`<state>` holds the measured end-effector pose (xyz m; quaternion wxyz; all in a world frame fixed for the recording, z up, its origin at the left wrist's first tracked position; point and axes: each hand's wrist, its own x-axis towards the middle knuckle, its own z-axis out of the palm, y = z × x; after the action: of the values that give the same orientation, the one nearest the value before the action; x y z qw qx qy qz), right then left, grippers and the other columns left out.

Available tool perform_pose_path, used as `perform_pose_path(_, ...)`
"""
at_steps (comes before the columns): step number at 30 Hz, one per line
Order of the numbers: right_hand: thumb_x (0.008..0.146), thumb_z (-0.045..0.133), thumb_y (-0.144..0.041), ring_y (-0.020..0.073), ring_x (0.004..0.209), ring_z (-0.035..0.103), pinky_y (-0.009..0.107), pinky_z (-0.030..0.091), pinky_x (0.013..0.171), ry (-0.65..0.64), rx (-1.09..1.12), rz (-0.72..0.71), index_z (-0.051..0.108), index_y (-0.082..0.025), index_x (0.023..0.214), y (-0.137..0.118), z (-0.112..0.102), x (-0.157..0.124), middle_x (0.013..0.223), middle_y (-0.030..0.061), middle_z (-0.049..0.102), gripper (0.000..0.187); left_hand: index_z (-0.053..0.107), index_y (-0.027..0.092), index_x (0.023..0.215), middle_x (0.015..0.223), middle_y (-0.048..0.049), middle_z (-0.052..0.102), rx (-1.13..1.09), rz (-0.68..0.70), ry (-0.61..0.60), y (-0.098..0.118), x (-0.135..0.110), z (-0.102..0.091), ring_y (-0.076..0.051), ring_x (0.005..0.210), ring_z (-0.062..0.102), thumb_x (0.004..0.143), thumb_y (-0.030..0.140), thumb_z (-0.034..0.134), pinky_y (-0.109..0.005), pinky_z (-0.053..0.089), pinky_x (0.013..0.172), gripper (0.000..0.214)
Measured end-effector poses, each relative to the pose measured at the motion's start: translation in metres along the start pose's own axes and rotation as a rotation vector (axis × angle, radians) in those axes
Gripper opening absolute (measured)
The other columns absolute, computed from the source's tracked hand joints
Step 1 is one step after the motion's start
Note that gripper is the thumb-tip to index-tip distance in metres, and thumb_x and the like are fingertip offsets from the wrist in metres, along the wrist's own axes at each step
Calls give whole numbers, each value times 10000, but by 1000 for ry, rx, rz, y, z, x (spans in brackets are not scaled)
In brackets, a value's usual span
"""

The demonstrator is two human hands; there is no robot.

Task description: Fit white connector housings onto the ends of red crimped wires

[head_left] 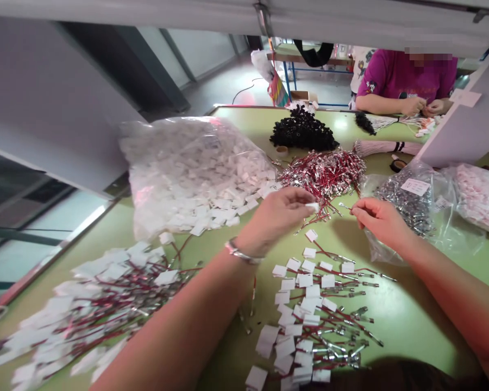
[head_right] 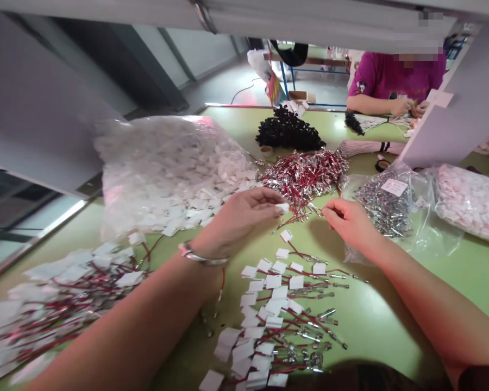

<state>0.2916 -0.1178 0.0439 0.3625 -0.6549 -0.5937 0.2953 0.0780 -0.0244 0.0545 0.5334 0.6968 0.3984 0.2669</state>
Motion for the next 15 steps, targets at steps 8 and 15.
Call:
perform_pose_path(8,834,510,-333,122,579,442,272,364,564,-22,-80,-27,610,-210,705,-3,9,-6,612,-17,537,204,561,168,847,916,-60,654,-355,42,-44,-23,-1,39,-116,766,587,720,258,667,-283,517,691,188)
perform_pose_path(15,825,509,-314,114,574,423,261,343,546,-99,-75,12,597,-201,659,0,7,-5,603,-18,504,220,563,177,813,927,-50,660,-287,86,-105,-23,-3,35,-111,741,603,717,262,672,-267,506,621,168)
